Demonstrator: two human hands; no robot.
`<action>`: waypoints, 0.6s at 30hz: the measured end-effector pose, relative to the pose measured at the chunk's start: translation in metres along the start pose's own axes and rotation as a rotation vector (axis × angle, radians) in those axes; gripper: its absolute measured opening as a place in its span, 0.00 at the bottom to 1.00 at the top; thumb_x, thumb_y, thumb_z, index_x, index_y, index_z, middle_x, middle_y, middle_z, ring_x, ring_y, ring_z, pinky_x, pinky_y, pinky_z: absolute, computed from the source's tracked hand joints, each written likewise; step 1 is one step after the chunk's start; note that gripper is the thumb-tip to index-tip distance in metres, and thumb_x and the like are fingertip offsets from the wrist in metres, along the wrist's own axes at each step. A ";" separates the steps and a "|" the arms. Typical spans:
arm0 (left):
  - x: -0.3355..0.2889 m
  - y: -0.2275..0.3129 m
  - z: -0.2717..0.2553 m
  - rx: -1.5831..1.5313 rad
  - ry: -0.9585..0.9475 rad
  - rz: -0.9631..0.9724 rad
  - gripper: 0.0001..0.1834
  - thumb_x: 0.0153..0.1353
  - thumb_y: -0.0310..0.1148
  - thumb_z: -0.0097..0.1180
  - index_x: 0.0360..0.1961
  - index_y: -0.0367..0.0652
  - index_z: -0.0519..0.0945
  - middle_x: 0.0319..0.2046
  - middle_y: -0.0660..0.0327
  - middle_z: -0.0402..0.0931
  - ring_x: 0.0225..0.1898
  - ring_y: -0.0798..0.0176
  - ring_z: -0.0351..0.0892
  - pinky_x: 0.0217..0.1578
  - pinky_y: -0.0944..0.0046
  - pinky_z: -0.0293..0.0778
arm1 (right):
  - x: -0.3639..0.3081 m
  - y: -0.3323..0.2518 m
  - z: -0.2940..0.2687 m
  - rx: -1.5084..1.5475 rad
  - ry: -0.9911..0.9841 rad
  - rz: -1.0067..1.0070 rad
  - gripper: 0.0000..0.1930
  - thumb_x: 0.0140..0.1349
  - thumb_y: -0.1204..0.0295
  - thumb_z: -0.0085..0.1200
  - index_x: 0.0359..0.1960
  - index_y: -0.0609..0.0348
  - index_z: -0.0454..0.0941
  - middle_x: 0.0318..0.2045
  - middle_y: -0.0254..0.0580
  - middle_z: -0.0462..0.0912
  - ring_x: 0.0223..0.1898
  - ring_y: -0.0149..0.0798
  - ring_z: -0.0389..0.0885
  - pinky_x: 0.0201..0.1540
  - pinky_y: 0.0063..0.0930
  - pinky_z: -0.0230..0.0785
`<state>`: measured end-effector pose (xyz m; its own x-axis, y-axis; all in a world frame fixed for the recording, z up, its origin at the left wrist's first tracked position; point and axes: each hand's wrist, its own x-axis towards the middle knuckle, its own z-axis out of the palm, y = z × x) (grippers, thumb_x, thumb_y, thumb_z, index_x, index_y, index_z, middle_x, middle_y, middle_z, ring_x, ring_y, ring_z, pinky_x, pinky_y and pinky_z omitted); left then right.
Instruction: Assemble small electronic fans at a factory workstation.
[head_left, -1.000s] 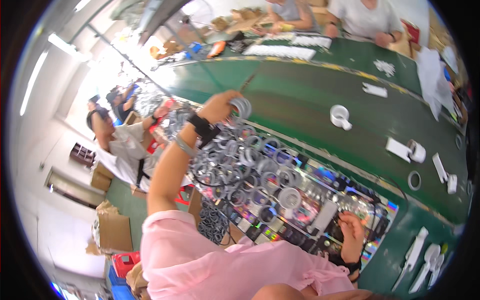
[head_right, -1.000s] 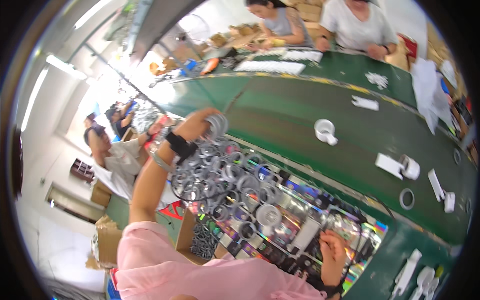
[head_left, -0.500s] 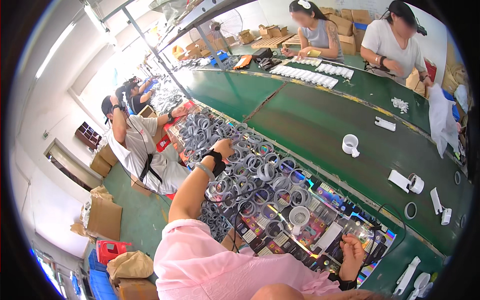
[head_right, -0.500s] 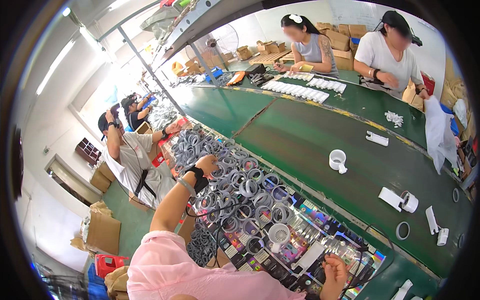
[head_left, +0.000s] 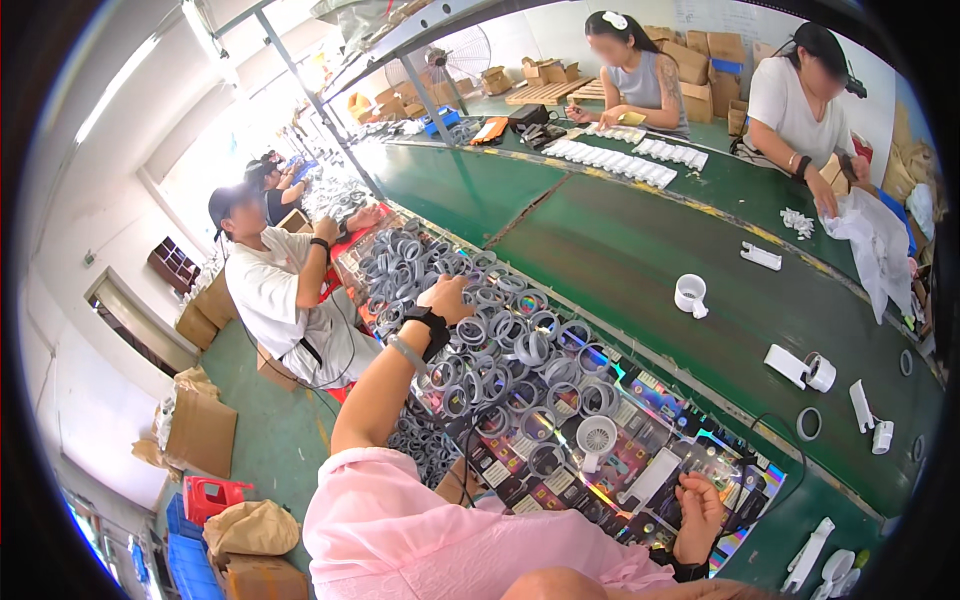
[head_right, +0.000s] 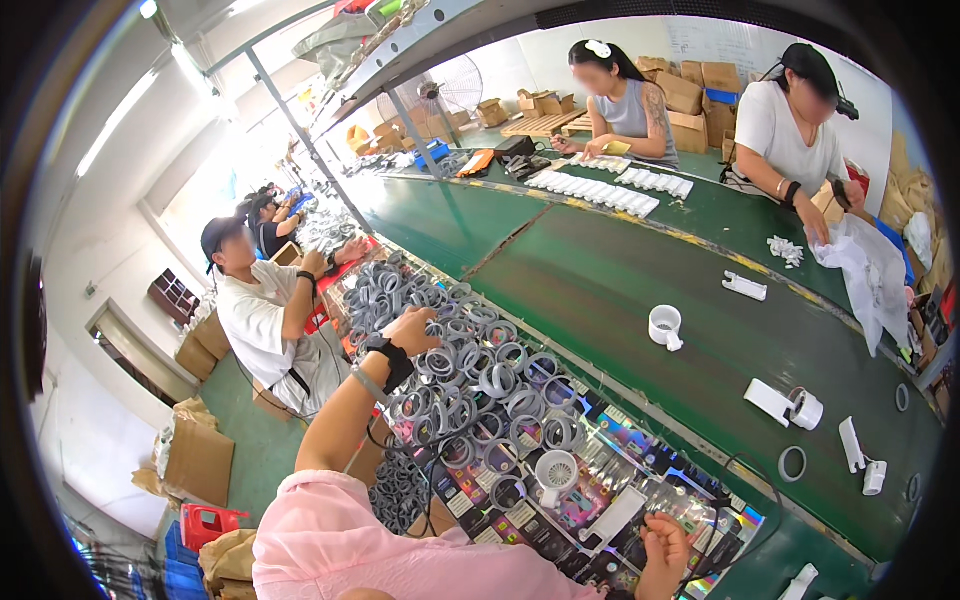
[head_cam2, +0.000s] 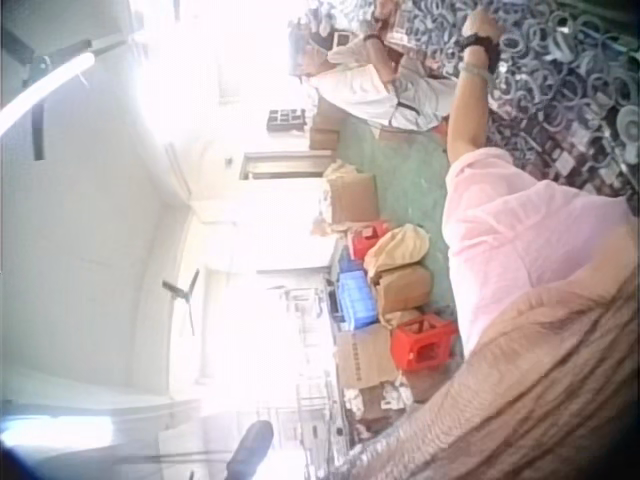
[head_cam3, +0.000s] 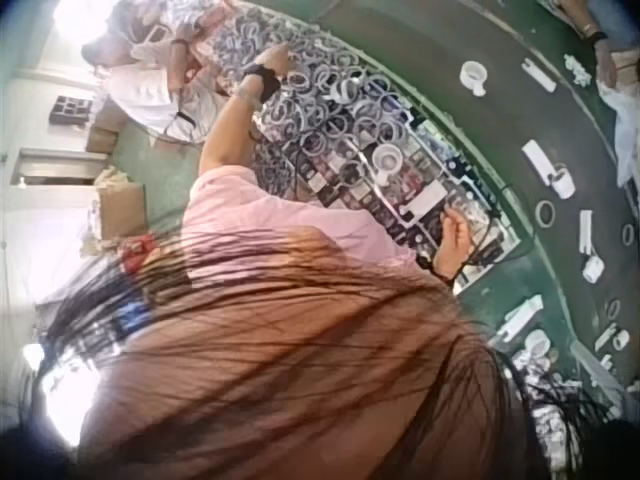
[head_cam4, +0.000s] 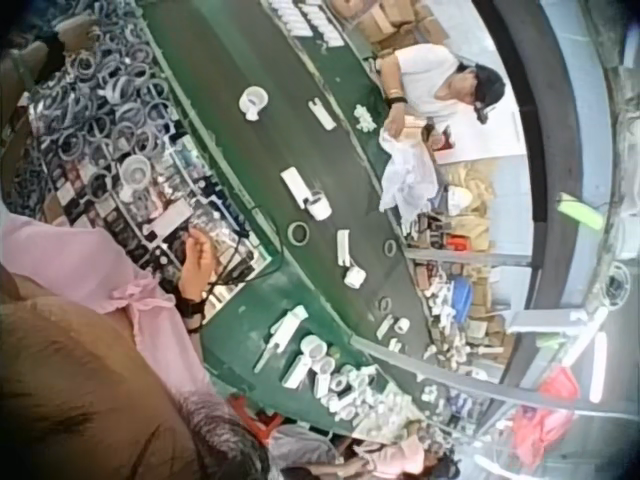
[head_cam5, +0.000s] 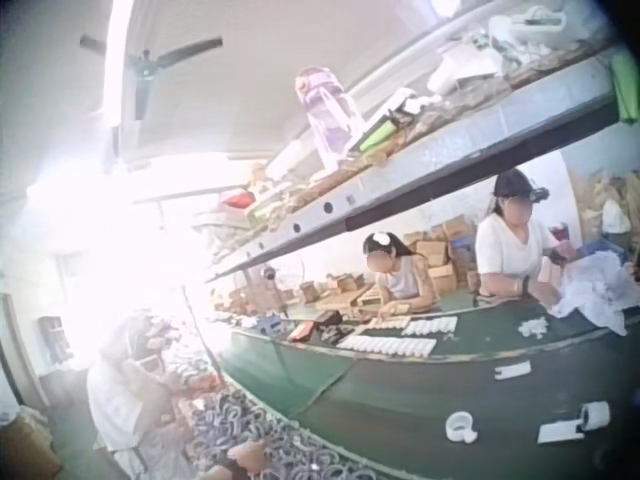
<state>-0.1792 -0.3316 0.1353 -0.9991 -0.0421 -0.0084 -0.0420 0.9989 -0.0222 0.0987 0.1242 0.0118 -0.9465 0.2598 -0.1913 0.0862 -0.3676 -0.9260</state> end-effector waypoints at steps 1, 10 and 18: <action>-0.007 0.010 -0.006 -0.003 0.001 0.001 0.33 0.48 0.43 0.63 0.56 0.47 0.71 0.54 0.51 0.70 0.51 0.46 0.74 0.49 0.52 0.72 | 0.000 0.000 0.000 0.009 -0.002 -0.002 0.07 0.63 0.80 0.46 0.40 0.64 0.75 0.50 0.41 0.71 0.49 0.33 0.75 0.51 0.25 0.69; -0.119 0.139 -0.053 -1.137 -0.381 0.528 0.28 0.61 0.30 0.56 0.62 0.43 0.63 0.48 0.59 0.74 0.40 0.70 0.78 0.38 0.71 0.74 | 0.000 0.005 -0.004 -0.029 0.021 -0.023 0.07 0.62 0.80 0.47 0.40 0.65 0.75 0.50 0.42 0.72 0.48 0.34 0.76 0.51 0.24 0.70; -0.164 0.222 0.017 -1.562 -1.294 0.646 0.24 0.65 0.33 0.51 0.60 0.41 0.64 0.43 0.61 0.76 0.35 0.70 0.77 0.36 0.71 0.74 | 0.000 0.009 -0.002 -0.032 0.002 -0.039 0.07 0.61 0.80 0.48 0.40 0.66 0.75 0.50 0.43 0.71 0.47 0.33 0.76 0.51 0.23 0.70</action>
<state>-0.0244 -0.1036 0.1149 -0.3317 0.9223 -0.1983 -0.4345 0.0373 0.8999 0.0998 0.1229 0.0027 -0.9488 0.2749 -0.1556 0.0595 -0.3284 -0.9427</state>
